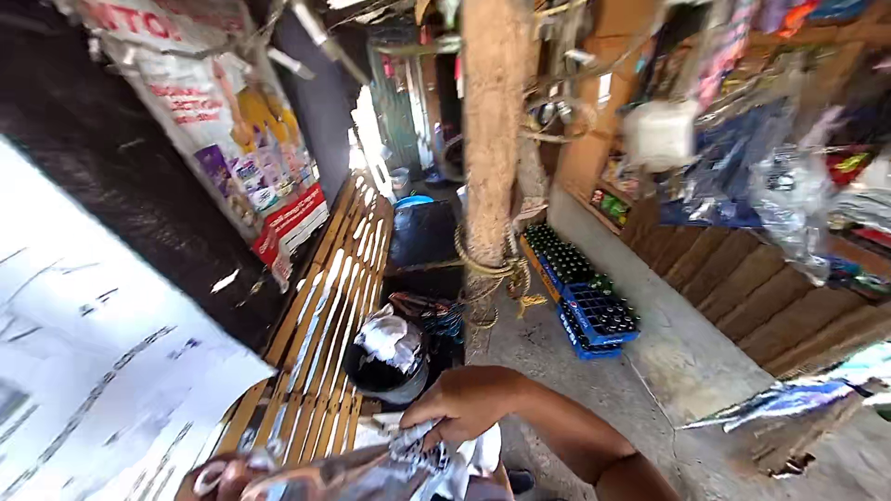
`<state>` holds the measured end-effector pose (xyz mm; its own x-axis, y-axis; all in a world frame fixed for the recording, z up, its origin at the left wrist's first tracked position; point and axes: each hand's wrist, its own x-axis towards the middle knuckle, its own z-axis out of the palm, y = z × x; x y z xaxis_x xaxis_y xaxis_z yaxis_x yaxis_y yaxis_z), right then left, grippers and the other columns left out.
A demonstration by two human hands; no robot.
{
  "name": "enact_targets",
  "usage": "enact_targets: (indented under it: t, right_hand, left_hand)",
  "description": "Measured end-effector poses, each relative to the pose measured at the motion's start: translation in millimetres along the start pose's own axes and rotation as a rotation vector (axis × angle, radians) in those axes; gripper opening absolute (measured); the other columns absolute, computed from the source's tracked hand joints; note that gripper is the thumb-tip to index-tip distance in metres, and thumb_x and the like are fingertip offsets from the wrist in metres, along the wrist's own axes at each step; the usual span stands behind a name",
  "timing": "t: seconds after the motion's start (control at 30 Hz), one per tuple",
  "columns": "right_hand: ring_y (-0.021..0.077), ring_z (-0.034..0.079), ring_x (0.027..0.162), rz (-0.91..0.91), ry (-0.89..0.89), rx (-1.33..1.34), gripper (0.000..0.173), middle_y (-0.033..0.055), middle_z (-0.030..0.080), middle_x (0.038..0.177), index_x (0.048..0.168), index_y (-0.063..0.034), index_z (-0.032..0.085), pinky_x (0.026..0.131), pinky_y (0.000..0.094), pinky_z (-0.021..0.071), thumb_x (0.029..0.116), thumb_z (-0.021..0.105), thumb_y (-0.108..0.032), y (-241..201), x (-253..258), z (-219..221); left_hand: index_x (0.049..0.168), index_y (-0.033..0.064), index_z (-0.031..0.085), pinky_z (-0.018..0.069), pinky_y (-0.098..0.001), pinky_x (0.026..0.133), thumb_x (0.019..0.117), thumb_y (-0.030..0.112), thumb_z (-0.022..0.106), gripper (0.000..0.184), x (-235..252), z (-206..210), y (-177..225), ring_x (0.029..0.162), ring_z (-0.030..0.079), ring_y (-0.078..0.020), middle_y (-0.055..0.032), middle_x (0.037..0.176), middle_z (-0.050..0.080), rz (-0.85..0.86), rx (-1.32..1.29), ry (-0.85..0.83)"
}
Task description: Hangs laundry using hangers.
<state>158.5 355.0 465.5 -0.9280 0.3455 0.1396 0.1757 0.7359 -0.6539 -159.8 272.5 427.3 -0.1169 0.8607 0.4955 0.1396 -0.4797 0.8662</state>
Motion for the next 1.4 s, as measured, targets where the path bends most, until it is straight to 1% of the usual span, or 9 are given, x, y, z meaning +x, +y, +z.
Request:
enact_targets:
  t: [0.13,0.4,0.6,0.83,1.0,1.13,1.2,1.3,1.4]
  right_hand:
    - [0.0364,0.073,0.094,-0.002,-0.038,0.003,0.027,0.0229,0.073,0.101,0.122,0.0053,0.067,0.086,0.0545,0.0561,0.1002,0.062,-0.009,1,8,8]
    - [0.0380,0.073,0.097,0.131,0.026,-0.060,0.031,0.0235,0.074,0.107,0.127,0.0043,0.067,0.089,0.0551,0.0564,0.0997,0.062,-0.011,-11,5,18]
    - [0.0292,0.074,0.091,0.091,0.139,-0.115,0.035,0.0190,0.075,0.103,0.125,0.0019,0.069,0.083,0.0455,0.0597,0.0992,0.059,-0.019,1,-1,28]
    - [0.0234,0.074,0.091,0.056,0.172,-0.145,0.037,0.0165,0.076,0.102,0.123,-0.0001,0.071,0.083,0.0366,0.0592,0.0996,0.056,-0.024,5,-3,30]
    - [0.0347,0.074,0.094,0.137,0.113,-0.155,0.035,0.0214,0.074,0.106,0.126,0.0024,0.069,0.084,0.0508,0.0588,0.1001,0.058,-0.019,-2,12,39]
    - [0.0370,0.074,0.097,0.125,0.151,-0.174,0.035,0.0227,0.074,0.110,0.128,0.0044,0.067,0.086,0.0515,0.0588,0.1002,0.058,-0.016,-1,25,56]
    - [0.0359,0.075,0.094,0.082,0.247,-0.203,0.035,0.0225,0.074,0.109,0.126,0.0044,0.068,0.082,0.0498,0.0600,0.0991,0.058,-0.015,5,28,61]
    - [0.0322,0.076,0.086,-0.025,0.448,-0.275,0.036,0.0208,0.076,0.103,0.122,0.0040,0.071,0.073,0.0461,0.0613,0.0978,0.056,-0.018,15,23,68]
    - [0.0292,0.076,0.082,-0.106,0.528,-0.315,0.033,0.0214,0.076,0.095,0.116,0.0079,0.071,0.074,0.0389,0.0612,0.0962,0.058,-0.015,-6,31,52]
  left_hand:
    - [0.099,0.0260,0.064,0.0586,-0.0208,0.075,0.1039,0.007,0.041,0.031,-5,13,7,0.076,0.067,0.0010,0.0154,0.085,0.071,-0.159,-0.209,0.236]
    - [0.102,0.0229,0.072,0.0527,-0.0168,0.064,0.0984,0.003,0.053,0.029,2,-6,23,0.066,0.061,0.0030,0.0124,0.086,0.073,-0.112,-0.127,0.218]
    - [0.123,0.0223,0.065,0.0595,-0.0250,0.077,0.1008,0.003,0.043,0.037,-4,-15,24,0.084,0.071,-0.0064,0.0050,0.103,0.075,-0.093,-0.237,0.081]
    - [0.126,0.0214,0.061,0.0520,-0.0170,0.062,0.0942,0.002,0.048,0.040,-5,-21,9,0.070,0.061,-0.0006,0.0078,0.102,0.069,-0.119,-0.217,0.072]
    - [0.122,-0.0054,0.065,0.0591,-0.0307,0.083,0.0924,-0.003,0.052,0.032,-7,-5,37,0.092,0.069,-0.0108,-0.0107,0.114,0.072,0.161,0.359,-0.138]
    - [0.114,0.0039,0.075,0.0581,-0.0361,0.086,0.0911,0.000,0.055,0.030,-14,11,48,0.098,0.072,-0.0198,-0.0090,0.107,0.076,0.340,0.749,-0.274]
    - [0.106,0.0083,0.078,0.0582,-0.0353,0.083,0.0910,0.004,0.057,0.027,-19,6,49,0.096,0.072,-0.0191,-0.0058,0.102,0.077,0.368,0.837,-0.204]
    - [0.108,0.0081,0.077,0.0553,-0.0369,0.093,0.0961,0.013,0.060,0.022,-37,-18,47,0.105,0.068,-0.0173,-0.0067,0.106,0.075,0.307,0.841,0.062]
    - [0.119,-0.0046,0.069,0.0504,-0.0417,0.104,0.0941,0.019,0.065,0.035,-63,-46,26,0.119,0.064,-0.0260,-0.0204,0.121,0.069,0.213,0.822,0.413]
